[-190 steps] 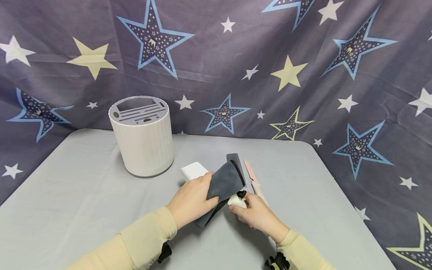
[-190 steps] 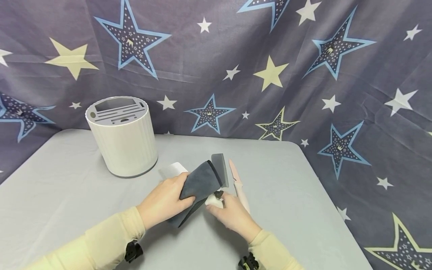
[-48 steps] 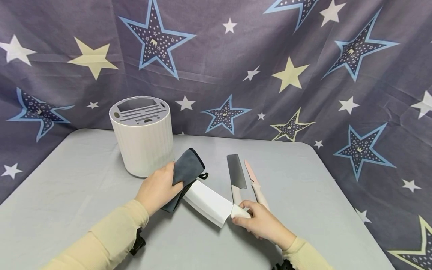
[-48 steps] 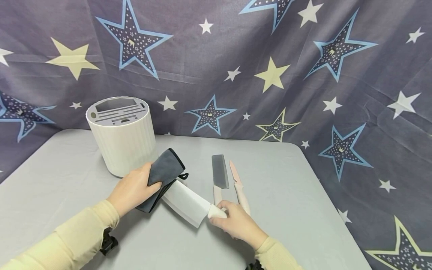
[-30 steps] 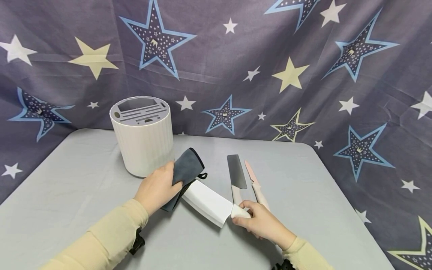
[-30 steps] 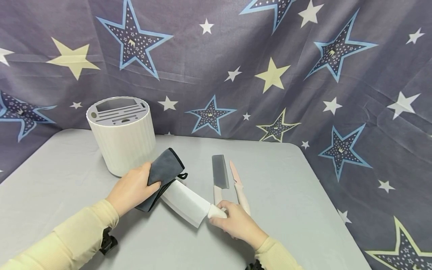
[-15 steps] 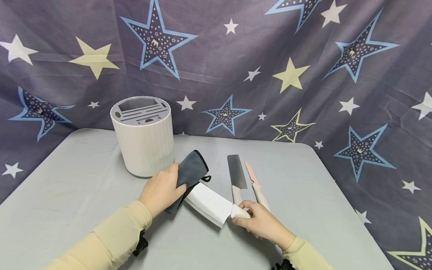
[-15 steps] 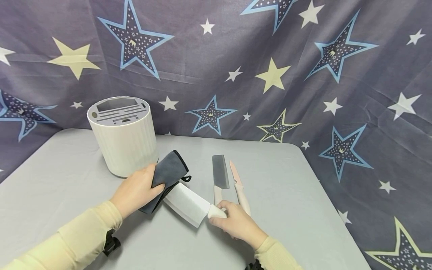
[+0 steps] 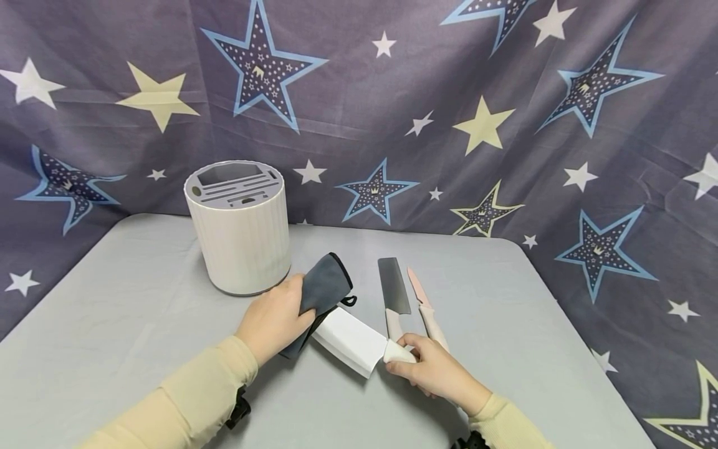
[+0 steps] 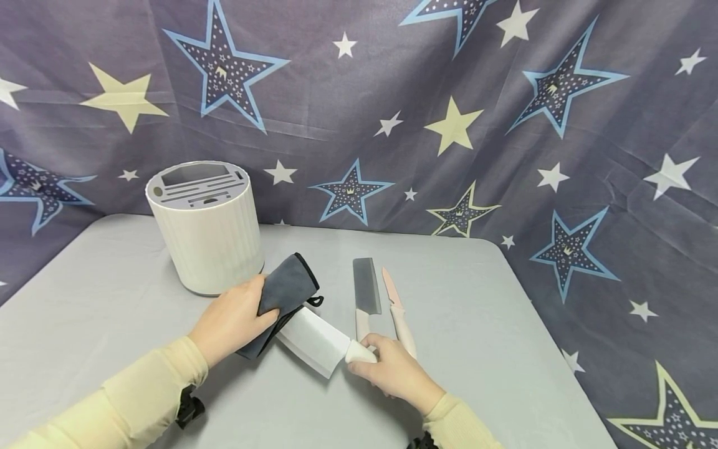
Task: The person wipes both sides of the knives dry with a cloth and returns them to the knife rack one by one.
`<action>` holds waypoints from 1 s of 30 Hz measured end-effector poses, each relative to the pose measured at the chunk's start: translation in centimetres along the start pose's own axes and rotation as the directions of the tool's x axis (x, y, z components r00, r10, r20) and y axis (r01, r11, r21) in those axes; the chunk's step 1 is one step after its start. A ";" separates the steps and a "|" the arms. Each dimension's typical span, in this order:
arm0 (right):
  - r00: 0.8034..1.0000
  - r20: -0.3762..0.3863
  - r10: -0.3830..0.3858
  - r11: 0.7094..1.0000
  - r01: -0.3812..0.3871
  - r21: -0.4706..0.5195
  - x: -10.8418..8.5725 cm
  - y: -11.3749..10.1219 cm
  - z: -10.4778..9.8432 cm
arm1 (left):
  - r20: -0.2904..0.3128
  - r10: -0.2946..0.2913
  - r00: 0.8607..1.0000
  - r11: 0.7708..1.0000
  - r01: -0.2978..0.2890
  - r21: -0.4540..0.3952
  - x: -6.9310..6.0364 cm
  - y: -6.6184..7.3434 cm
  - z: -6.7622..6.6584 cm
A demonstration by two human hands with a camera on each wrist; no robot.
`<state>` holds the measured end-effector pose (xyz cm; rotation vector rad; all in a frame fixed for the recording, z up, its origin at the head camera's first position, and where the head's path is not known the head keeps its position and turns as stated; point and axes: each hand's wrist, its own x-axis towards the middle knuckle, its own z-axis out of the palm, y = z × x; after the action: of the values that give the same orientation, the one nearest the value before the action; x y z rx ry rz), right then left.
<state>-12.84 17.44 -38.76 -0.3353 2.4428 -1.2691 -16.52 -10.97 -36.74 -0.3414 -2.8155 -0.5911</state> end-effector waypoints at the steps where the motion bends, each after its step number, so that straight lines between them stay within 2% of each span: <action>1: 1.000 -0.002 -0.001 1.000 0.001 -0.002 0.0 0.0 0.0 | 0.000 0.002 1.000 1.000 -0.002 -0.001 0.0 0.1 0.1; 12: 1.000 -0.006 0.002 1.000 -0.002 0.006 0.0 0.2 0.1 | -0.006 0.028 1.000 1.000 -0.027 0.008 -0.3 0.7 0.7; 30: 1.000 -0.004 0.002 1.000 -0.002 -0.005 0.0 0.3 0.1 | 0.026 0.023 0.999 1.000 -0.023 -0.005 -0.4 1.4 0.7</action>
<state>-12.81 17.48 -39.04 -0.3325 2.4494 -1.2639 -15.92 -9.45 -36.93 -0.3852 -2.8316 -0.5927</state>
